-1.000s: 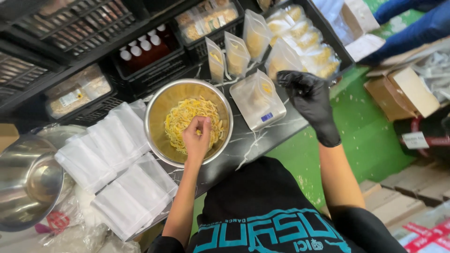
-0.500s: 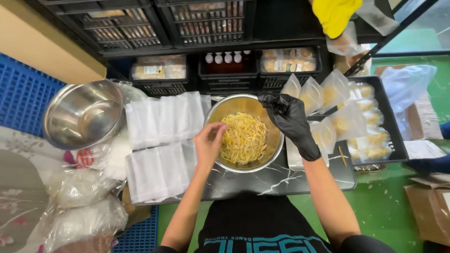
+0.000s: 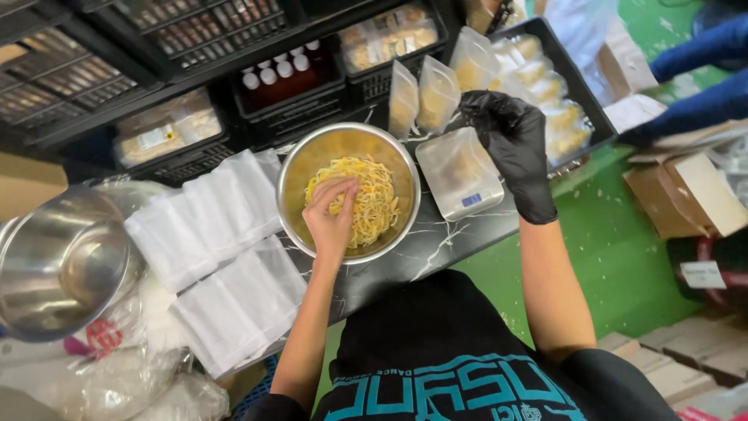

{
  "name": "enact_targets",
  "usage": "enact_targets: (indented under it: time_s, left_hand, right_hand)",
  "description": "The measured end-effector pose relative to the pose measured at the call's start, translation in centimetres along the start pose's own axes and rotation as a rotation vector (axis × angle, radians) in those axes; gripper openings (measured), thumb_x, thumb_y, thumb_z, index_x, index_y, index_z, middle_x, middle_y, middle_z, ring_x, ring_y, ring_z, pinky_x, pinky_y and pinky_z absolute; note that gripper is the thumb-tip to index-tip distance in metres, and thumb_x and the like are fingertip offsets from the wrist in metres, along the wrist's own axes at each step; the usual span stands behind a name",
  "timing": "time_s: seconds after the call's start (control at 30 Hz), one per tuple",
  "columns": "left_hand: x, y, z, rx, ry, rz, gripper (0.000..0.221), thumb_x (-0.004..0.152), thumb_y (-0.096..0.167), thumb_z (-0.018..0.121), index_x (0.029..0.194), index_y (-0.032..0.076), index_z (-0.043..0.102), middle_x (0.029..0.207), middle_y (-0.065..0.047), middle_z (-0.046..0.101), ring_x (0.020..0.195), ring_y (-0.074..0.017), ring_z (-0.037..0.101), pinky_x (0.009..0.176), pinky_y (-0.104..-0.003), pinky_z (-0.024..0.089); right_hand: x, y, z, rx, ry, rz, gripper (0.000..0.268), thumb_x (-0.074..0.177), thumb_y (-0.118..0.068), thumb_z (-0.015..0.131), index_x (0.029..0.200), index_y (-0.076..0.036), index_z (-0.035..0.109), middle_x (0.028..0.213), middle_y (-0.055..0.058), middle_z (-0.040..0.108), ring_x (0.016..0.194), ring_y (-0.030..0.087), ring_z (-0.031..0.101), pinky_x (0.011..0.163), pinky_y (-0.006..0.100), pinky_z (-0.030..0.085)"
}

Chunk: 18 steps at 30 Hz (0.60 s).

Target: The person portions noodles from a large bowl into plastic bags using a measuring cup and their gloved hands, weighing the bags on a digital scale and then sealing them into larger outer bags.

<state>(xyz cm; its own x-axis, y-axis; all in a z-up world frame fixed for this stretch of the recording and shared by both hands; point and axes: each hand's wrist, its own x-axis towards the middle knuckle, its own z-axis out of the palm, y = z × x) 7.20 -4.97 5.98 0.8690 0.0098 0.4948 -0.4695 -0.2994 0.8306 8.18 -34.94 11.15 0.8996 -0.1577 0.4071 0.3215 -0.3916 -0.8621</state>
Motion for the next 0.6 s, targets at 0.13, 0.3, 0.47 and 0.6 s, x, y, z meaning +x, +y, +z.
enact_targets:
  time_s: [0.13,0.3,0.47,0.6]
  left_hand:
    - [-1.3,-1.6,0.9,-0.163,-0.012,-0.087,0.016,0.087,-0.009,0.077,0.099,0.002,0.079,0.096,-0.013,0.078,0.089,-0.0257,0.074,0.080,-0.034,0.061]
    - [-2.4,-2.4,-1.1,-0.001,0.064,-0.213,0.011,0.097,0.009,0.072,0.092,0.013,0.081,0.065,-0.003,0.074,0.063,-0.0169,0.072,0.069,-0.030,0.057]
    - [-3.6,-2.0,-5.7,0.115,0.156,-0.211,0.030,0.106,0.014,0.059,0.083,0.014,0.079,0.072,-0.003,0.076,0.072,-0.0219,0.073,0.075,-0.032,0.054]
    - [-4.8,-1.5,-8.3,0.159,0.235,-0.335,0.034,0.108,0.013,0.055,0.083,0.013,0.078,0.073,-0.003,0.075,0.070,-0.0211,0.069,0.080,-0.036,0.053]
  right_hand:
    - [-1.5,-0.3,0.5,0.040,0.050,0.048,0.016,0.095,0.007,0.072,0.110,0.003,0.073,0.104,0.020,0.075,0.108,0.026,0.071,0.094,0.037,0.056]
    - [-2.8,0.5,7.9,0.462,-0.155,0.300,0.024,0.081,0.012,0.075,0.105,0.006,0.070,0.094,0.017,0.075,0.095,0.023,0.074,0.087,0.028,0.060]
    - [-4.9,17.1,18.1,-0.301,-0.509,0.321,0.022,0.085,-0.021,0.074,0.104,-0.010,0.074,0.084,0.010,0.073,0.086,0.028,0.074,0.073,0.033,0.059]
    - [-9.0,20.8,20.7,-0.441,-0.583,0.121,0.033,0.108,-0.026,0.059,0.134,-0.007,0.067,0.131,0.017,0.069,0.127,0.030,0.061,0.113,0.030,0.043]
